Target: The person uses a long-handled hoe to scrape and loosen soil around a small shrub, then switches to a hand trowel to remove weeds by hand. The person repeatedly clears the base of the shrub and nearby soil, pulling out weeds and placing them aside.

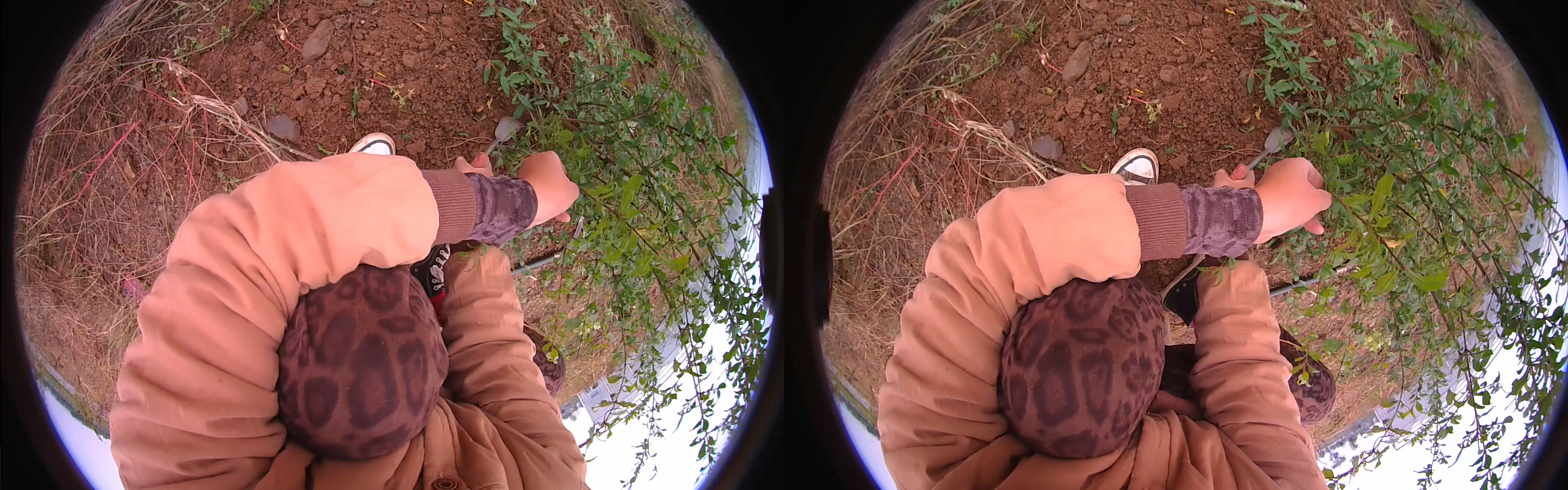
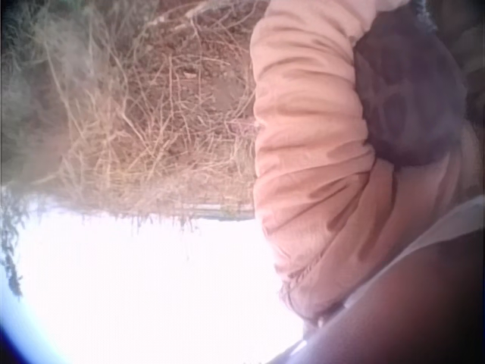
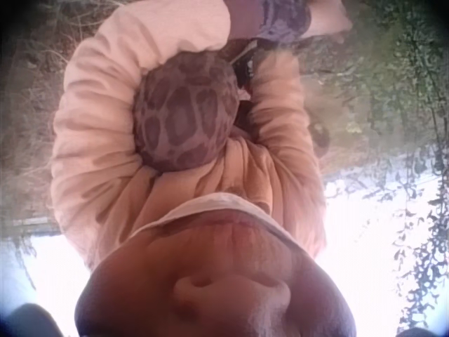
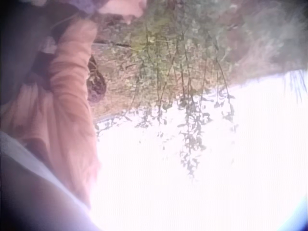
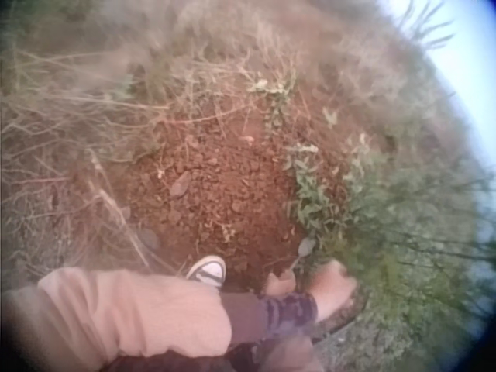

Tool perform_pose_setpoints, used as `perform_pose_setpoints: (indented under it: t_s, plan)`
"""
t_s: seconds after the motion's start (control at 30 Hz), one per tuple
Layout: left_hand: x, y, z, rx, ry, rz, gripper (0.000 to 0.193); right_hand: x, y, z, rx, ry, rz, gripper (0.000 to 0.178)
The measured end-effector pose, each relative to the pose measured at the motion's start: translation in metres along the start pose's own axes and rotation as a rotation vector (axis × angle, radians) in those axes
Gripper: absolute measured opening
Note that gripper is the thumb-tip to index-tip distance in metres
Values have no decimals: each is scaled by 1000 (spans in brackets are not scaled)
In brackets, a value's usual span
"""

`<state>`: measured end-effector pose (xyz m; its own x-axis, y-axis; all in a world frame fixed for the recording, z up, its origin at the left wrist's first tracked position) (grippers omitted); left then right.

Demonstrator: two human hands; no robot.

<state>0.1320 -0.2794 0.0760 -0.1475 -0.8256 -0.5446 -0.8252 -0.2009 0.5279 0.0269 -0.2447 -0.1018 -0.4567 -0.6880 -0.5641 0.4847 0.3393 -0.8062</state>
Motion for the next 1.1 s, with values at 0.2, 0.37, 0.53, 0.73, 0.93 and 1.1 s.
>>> perform_pose_setpoints:
  t_s: [0.2,0.37,0.53,0.73,0.93,1.1]
  plan:
    - [1,8,8,12,-49,93,12,8,13,-27,549,6,481,21]
    - [5,13,10,17,-42,85,11,-2,4,-10,752,14,774,26]
    - [0,8,8,-1,-17,25,11,-1,-27,-10,247,-116,340,23]
    - [-2,4,1,44,23,9,13,-21,-53,44,-438,-129,-136,20]
    - [-3,-1,3,106,12,18,17,-28,-49,56,-511,-69,-87,21]
    - [9,-12,15,328,32,181,23,7,-38,39,-321,92,-16,16]
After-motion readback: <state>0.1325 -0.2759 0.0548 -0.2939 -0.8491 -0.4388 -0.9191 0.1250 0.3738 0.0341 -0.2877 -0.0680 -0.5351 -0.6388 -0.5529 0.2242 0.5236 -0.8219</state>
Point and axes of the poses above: each hand's wrist, its own x-axis towards the middle knuckle, its own y-axis out of the palm, z = x × y, the point moved 6 cm from there along x, towards the middle knuckle, and after that the axes turned 2 degrees about y, right-handed, at the moved point
